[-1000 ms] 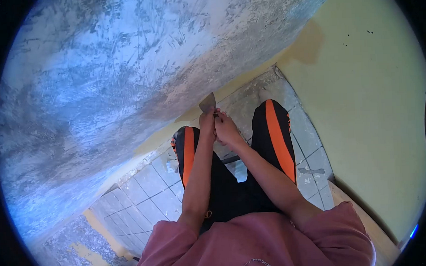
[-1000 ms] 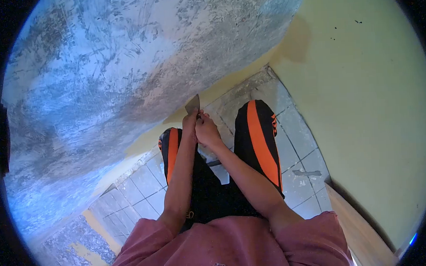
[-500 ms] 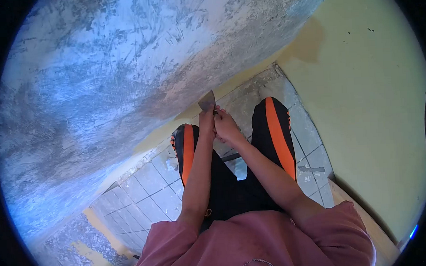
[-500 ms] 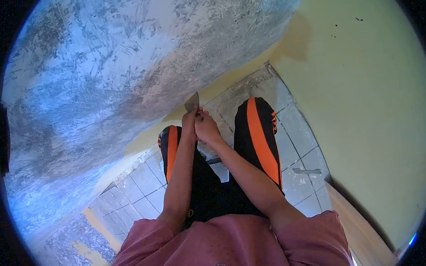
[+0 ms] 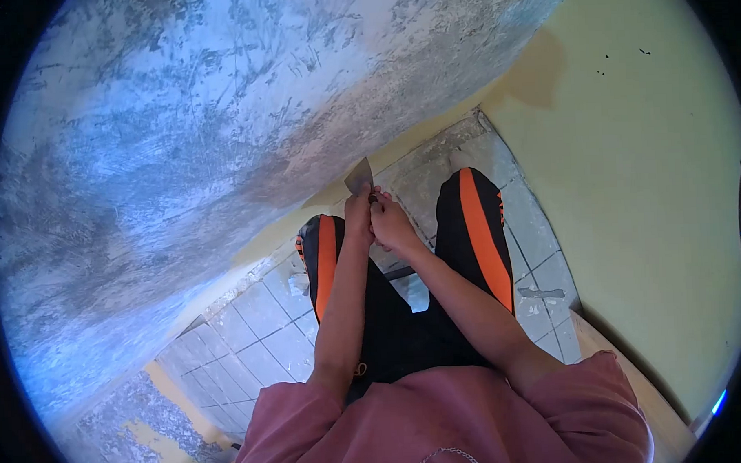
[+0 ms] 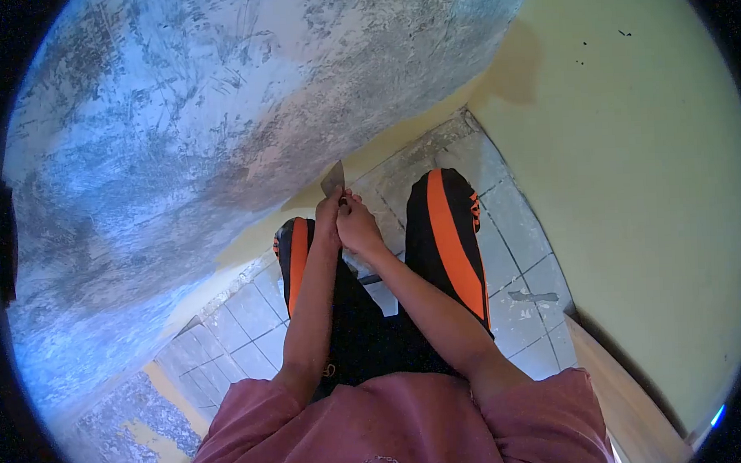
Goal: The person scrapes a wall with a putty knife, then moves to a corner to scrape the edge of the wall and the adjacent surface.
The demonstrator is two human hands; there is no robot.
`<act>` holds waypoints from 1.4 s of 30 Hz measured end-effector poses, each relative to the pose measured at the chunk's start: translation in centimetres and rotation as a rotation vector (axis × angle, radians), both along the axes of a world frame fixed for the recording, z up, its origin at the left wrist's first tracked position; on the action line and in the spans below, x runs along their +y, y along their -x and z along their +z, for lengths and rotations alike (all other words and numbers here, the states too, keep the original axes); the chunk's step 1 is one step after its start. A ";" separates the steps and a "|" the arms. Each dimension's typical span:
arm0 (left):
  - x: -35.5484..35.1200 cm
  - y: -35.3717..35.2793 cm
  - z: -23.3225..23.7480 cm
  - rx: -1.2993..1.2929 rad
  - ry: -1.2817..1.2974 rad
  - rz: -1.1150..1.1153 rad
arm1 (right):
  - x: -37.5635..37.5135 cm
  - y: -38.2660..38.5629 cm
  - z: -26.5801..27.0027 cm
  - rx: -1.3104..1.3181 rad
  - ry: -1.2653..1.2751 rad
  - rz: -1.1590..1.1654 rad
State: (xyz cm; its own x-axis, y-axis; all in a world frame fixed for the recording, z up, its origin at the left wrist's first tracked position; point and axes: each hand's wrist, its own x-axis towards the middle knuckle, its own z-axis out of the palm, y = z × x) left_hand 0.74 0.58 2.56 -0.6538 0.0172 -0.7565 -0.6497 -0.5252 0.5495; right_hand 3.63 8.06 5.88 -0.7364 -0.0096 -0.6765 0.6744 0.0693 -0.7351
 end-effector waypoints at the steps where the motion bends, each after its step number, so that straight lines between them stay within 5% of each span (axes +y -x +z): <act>1: 0.1 -0.2 0.5 -0.001 -0.003 0.000 | 0.0 -0.3 0.1 0.010 -0.029 0.014; 20: -1.0 -0.4 2.4 0.052 0.125 -0.037 | -0.4 -0.8 4.4 0.022 -0.138 0.201; 27: -1.8 -0.4 1.2 0.066 0.110 -0.061 | -1.3 -0.9 3.2 0.065 -0.126 0.173; 30: -0.4 -0.9 4.1 0.043 0.176 -0.002 | -1.0 -1.1 3.8 0.094 -0.174 0.083; 35: -2.3 0.2 -1.0 0.072 0.103 -0.162 | -1.6 -0.1 2.6 0.106 -0.165 0.107; 39: -0.4 -0.5 3.5 0.101 0.283 -0.101 | -0.8 -0.9 2.7 0.148 -0.165 0.100; 42: -1.7 0.1 1.5 -0.003 0.211 -0.159 | -0.7 -0.9 3.6 0.106 -0.087 0.097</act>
